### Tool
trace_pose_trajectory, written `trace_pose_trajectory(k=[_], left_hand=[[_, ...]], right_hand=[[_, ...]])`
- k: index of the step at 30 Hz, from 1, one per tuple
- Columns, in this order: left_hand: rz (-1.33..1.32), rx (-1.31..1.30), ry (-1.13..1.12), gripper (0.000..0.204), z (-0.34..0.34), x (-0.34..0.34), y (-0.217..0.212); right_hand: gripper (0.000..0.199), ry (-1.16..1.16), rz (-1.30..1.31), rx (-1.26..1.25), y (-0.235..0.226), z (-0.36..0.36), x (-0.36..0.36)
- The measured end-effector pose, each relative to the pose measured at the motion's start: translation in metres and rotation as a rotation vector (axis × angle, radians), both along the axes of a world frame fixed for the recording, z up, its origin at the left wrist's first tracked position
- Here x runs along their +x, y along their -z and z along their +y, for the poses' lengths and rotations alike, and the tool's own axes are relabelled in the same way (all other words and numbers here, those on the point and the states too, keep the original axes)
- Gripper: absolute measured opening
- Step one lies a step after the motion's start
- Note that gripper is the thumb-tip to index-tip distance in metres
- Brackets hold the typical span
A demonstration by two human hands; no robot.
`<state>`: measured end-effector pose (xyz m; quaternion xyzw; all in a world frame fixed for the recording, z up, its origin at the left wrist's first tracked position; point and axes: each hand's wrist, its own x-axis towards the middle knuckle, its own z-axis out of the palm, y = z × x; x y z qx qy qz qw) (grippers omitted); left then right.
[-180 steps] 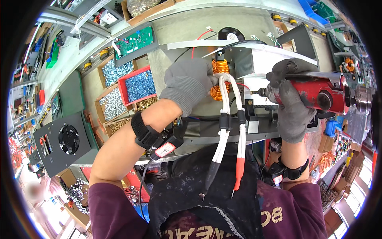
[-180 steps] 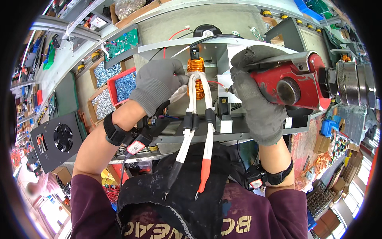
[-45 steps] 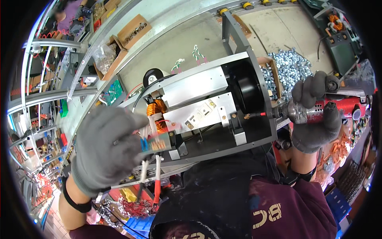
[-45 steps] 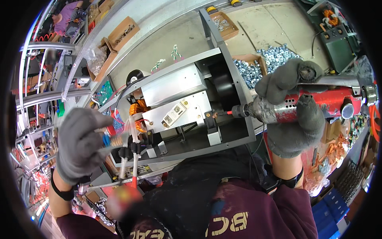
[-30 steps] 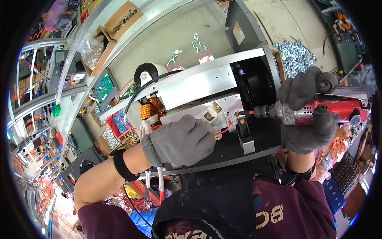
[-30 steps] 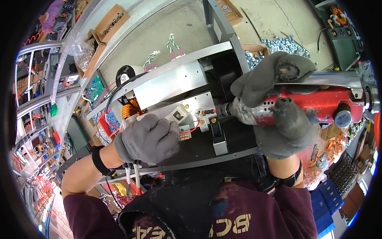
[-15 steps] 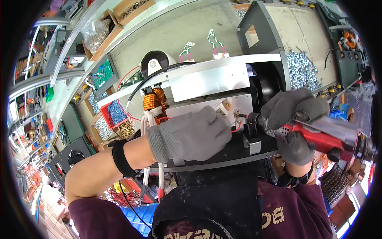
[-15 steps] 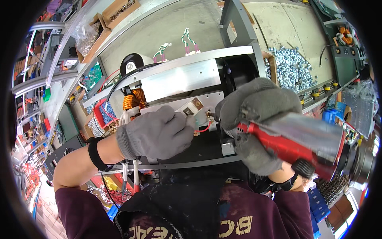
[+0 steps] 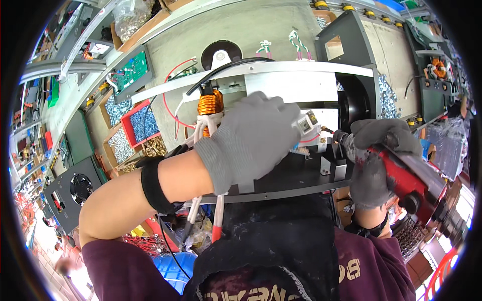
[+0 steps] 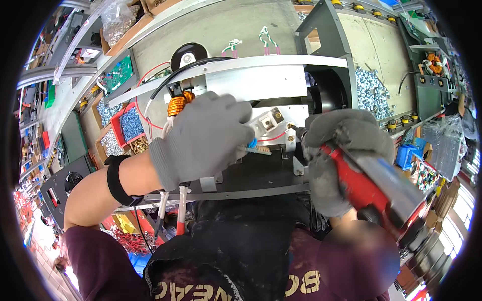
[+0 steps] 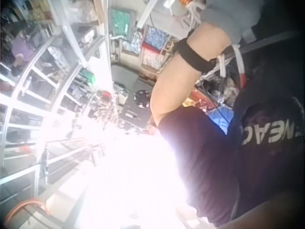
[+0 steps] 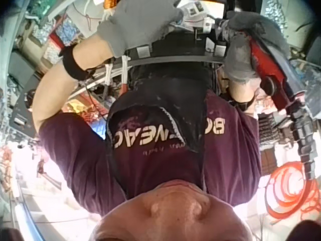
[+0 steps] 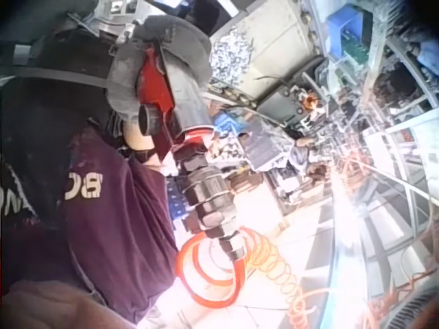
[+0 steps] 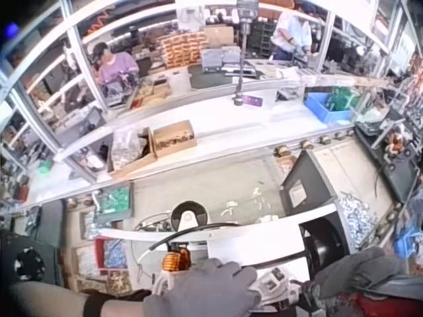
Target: Assembling internal electrical components and circuit boards into an inverter housing on a production line.
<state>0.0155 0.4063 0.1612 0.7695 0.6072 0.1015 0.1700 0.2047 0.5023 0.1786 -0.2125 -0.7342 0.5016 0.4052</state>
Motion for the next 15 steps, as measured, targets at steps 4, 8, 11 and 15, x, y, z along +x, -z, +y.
trace_pose_trajectory(k=[4, 8, 11, 15], left_hand=[[-0.342, -0.306, -0.283, 0.022, 0.0, -0.014, 0.007], [-0.627, -0.724, -0.411, 0.033, 0.019, -0.027, -0.003], [-0.523, -0.658, -0.316, 0.033, 0.029, -0.033, -0.005], [-0.507, -0.695, -0.328, 0.031, 0.04, -0.03, -0.014]], right_hand=[[0.039, 0.013, 0.073, -0.001, 0.002, -0.002, -0.008], [0.039, -0.003, 0.065, -0.008, 0.004, -0.007, -0.007], [0.039, -0.009, 0.049, 0.001, 0.005, -0.007, -0.007], [0.039, 0.026, 0.068, -0.009, 0.004, -0.004, -0.005]])
